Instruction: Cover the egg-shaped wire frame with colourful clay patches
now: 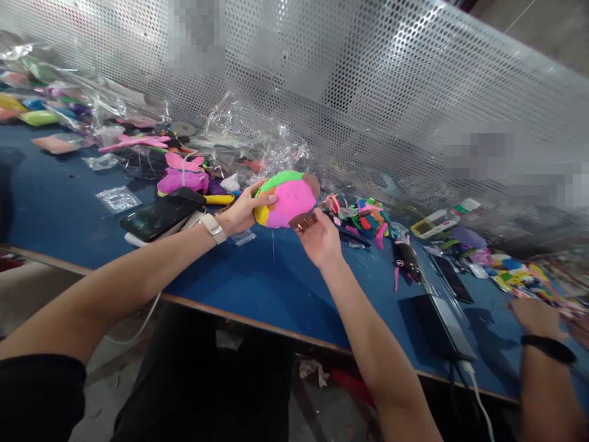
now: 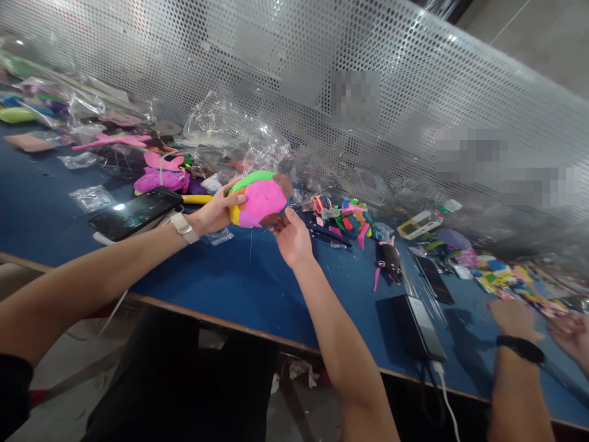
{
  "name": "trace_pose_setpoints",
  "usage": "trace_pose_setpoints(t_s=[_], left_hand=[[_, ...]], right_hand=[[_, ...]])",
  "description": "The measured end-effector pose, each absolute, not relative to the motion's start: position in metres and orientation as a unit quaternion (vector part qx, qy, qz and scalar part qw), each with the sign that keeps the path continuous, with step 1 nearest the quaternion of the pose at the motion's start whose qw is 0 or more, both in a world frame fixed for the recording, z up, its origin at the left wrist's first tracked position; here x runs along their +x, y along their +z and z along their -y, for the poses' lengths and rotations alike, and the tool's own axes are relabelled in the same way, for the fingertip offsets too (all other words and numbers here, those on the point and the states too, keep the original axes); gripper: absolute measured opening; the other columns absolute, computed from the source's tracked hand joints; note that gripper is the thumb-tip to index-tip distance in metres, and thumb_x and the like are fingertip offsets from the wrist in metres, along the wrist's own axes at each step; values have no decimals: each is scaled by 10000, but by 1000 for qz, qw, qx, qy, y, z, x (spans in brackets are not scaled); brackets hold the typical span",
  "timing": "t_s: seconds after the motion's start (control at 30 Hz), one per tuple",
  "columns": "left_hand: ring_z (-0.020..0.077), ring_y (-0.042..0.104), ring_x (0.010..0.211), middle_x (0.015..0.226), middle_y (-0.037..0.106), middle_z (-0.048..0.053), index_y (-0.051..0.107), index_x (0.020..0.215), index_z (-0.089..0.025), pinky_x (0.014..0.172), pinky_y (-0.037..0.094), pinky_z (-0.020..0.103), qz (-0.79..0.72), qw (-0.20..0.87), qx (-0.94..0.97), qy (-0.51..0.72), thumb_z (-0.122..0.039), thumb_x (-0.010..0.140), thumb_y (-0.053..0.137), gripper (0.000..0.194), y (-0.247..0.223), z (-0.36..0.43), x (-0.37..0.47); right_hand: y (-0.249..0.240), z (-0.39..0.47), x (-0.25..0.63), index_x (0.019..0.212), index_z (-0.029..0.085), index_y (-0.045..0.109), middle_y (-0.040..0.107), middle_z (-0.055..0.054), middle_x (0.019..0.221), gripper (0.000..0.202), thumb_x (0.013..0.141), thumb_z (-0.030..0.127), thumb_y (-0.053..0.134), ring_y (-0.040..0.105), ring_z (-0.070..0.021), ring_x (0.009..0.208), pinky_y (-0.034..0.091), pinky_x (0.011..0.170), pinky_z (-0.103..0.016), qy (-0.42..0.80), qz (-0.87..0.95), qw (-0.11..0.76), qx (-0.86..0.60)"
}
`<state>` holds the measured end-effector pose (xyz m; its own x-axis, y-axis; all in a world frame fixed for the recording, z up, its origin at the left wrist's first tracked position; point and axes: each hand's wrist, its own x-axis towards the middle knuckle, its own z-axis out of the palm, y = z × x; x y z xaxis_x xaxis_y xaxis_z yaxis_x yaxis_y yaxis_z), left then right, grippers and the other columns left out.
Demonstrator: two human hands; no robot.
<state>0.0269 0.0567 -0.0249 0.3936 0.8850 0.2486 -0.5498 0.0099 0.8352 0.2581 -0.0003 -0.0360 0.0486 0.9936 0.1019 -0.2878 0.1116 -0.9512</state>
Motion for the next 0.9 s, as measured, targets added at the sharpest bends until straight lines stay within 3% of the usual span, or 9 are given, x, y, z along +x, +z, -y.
trace_pose_setpoints(t_s=[0.17,0.33,0.5,0.73,0.9], left_hand=[[281,814,1103,1205,834,95,727,1270,-214,928,623,367,-163,699,488,497,-412,735,1083,672,-27,-54,27],[250,806,1026,1209,842,94,736,1244,-215,890,627,342,-153,711,493,477,-414,749,1076,632,-23,-49,26],[203,779,955,1172,836,59,729,1239,-237,857,620,319,-157,722,471,482,-415,763,1075,615,-25,-50,25],[262,796,986,1137,853,104,773,1267,-214,840,625,358,-190,727,448,484,-606,920,935,548,-39,-61,32],[286,810,967,1038,870,104,801,1223,-222,845,647,386,-227,754,441,431,-770,972,803,603,-47,-62,37]], right_hand=[[-35,6,250,1040,311,748,855,-60,1185,525,782,734,924,767,-296,1137,681,935,-437,517,467,595,-400],[-27,12,245,1178,302,806,871,-92,1274,574,819,746,861,769,-333,1242,687,968,-477,524,493,575,-390],[-28,13,240,1158,310,788,858,-77,1280,560,768,694,904,762,-314,1185,683,958,-462,530,456,605,-382],[-33,13,242,1019,332,680,792,-11,1104,489,776,625,988,728,-248,1021,645,884,-395,496,452,639,-375],[-25,21,240,1195,353,742,753,-43,1188,515,881,728,901,702,-260,1047,617,861,-411,447,560,591,-371]])
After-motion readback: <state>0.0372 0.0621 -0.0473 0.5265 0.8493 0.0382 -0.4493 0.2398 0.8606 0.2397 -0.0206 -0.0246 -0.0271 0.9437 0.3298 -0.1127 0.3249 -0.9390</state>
